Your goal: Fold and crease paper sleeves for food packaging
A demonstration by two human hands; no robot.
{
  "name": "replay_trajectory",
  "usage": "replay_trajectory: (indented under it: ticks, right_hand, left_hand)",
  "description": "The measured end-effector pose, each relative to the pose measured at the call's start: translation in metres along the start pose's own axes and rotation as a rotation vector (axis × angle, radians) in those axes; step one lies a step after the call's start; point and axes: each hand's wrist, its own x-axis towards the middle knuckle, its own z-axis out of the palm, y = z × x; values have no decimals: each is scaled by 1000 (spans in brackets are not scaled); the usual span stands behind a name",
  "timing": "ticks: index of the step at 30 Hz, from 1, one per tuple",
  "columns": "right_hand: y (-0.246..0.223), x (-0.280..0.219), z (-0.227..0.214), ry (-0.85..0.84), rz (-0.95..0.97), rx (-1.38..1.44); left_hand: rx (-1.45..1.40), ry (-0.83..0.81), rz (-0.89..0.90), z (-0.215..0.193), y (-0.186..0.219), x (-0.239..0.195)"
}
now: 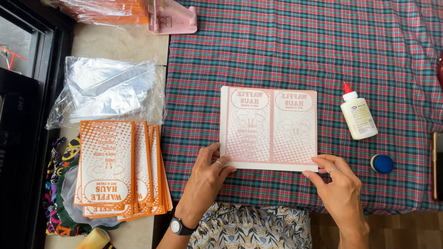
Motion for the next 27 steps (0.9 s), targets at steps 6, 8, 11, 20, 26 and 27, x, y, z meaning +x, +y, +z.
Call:
replay_trajectory:
  ticks: [6, 8, 11, 20, 26, 27]
  right_hand:
    - [0, 0, 0, 7, -2, 6]
    - [0, 0, 0, 2, 4, 10]
    - [-3, 1, -1, 1, 12, 13]
    - [-2, 2, -4, -1, 11, 23]
    - [-6, 6, -8, -4, -16, 52]
    - [-7, 6, -9, -14, -21, 57]
  left_hand:
    - [2, -10, 8, -4, 4, 1]
    - [-3, -14, 6, -5, 5, 2]
    - [-7, -17, -2, -5, 4, 3]
    - [-53, -24, -35, -1, -2, 2]
    - [-62, -39, -47, -4, 1, 5]
    - [-57, -31, -44, -4, 0, 5]
